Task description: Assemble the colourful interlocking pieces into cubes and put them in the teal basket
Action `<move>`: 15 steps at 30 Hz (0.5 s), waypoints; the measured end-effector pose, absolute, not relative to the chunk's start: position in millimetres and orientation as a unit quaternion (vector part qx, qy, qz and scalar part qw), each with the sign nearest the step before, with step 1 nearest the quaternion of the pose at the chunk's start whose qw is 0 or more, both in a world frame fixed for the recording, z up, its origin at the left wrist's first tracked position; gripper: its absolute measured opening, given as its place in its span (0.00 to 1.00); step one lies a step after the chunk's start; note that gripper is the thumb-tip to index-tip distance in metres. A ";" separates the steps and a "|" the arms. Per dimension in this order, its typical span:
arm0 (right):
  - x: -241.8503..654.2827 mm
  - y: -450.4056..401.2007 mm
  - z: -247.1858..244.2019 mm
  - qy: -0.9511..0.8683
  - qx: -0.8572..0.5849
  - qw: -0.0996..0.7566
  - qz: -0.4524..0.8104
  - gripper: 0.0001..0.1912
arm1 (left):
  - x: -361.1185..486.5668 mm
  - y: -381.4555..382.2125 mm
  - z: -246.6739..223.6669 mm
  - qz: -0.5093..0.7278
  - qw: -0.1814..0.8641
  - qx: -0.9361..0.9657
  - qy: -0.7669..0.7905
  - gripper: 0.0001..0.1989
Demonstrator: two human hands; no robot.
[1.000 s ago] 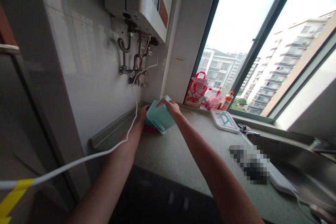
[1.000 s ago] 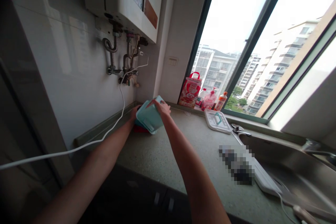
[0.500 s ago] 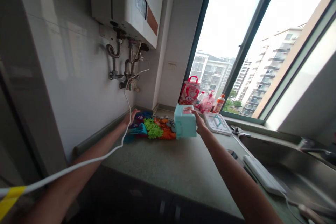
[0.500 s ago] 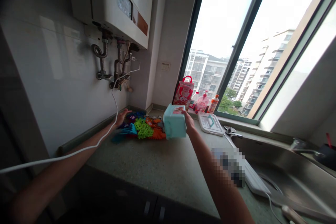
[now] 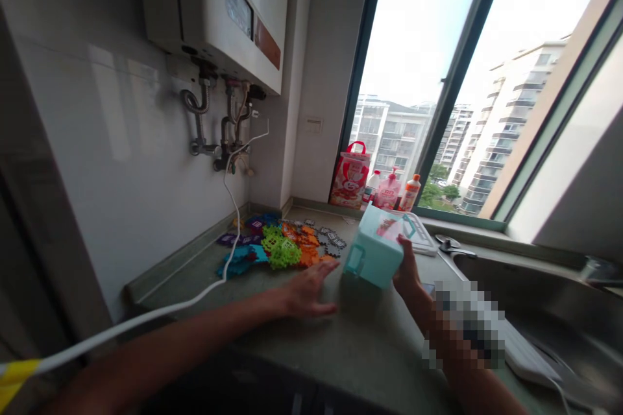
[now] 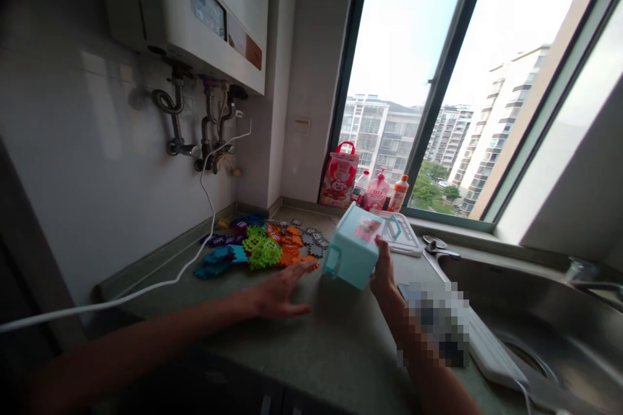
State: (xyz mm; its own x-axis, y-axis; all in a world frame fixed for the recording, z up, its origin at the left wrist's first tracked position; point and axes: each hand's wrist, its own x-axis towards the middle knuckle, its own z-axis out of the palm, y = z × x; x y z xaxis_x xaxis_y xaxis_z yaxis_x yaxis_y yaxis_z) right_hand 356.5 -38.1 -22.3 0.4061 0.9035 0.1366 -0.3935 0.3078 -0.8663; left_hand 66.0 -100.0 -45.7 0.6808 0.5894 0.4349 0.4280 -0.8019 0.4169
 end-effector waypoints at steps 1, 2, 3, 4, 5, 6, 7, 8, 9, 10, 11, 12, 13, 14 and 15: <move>359.5 -39.9 -20.8 -0.323 -0.392 0.733 0.453 0.27 | 82.6 -87.9 -49.4 0.299 0.172 0.891 0.295 0.52; 362.6 -41.7 -19.0 -0.323 -0.390 0.721 0.473 0.27 | 96.8 -75.8 -51.7 0.318 0.183 0.879 0.306 0.51; 365.4 -43.6 -17.0 -0.327 -0.386 0.708 0.493 0.27 | 108.3 -65.0 -52.6 0.327 0.180 0.876 0.305 0.50; 367.4 -45.9 -15.0 -0.331 -0.381 0.699 0.506 0.27 | 117.3 -56.1 -52.4 0.331 0.166 0.882 0.293 0.47; 368.2 -48.4 -13.3 -0.337 -0.375 0.691 0.517 0.27 | 123.9 -49.5 -51.7 0.326 0.145 0.892 0.276 0.43; 367.5 -51.2 -12.1 -0.341 -0.368 0.687 0.526 0.27 | 128.4 -45.1 -50.8 0.318 0.122 0.903 0.260 0.39; 365.3 -54.0 -11.3 -0.345 -0.359 0.684 0.533 0.28 | 131.0 -42.5 -50.4 0.312 0.101 0.912 0.248 0.34; 361.9 -56.5 -11.1 -0.347 -0.349 0.686 0.536 0.28 | 132.2 -41.1 -50.7 0.307 0.085 0.917 0.241 0.29; 357.7 -58.6 -11.3 -0.347 -0.337 0.692 0.536 0.29 | 132.2 -40.3 -51.6 0.309 0.075 0.917 0.239 0.25; 353.2 -60.2 -11.6 -0.347 -0.325 0.700 0.533 0.29 | 131.3 -39.6 -53.0 0.319 0.073 0.913 0.242 0.23; 348.9 -61.2 -11.9 -0.347 -0.315 0.710 0.526 0.30 | 129.7 -38.6 -54.6 0.334 0.075 0.907 0.247 0.21; 345.4 -61.7 -11.9 -0.345 -0.309 0.720 0.517 0.30 | 127.7 -37.2 -56.0 0.352 0.080 0.899 0.249 0.18; 343.0 -61.7 -11.6 -0.345 -0.307 0.730 0.504 0.31 | 125.5 -35.5 -56.9 0.369 0.085 0.891 0.250 0.16; 342.1 -61.6 -10.8 -0.349 -0.307 0.738 0.489 0.32 | 123.1 -33.6 -56.9 0.387 0.088 0.884 0.248 0.12; 342.8 -61.4 -9.5 -0.360 -0.310 0.744 0.469 0.33 | 120.5 -31.8 -56.0 0.401 0.089 0.879 0.244 0.10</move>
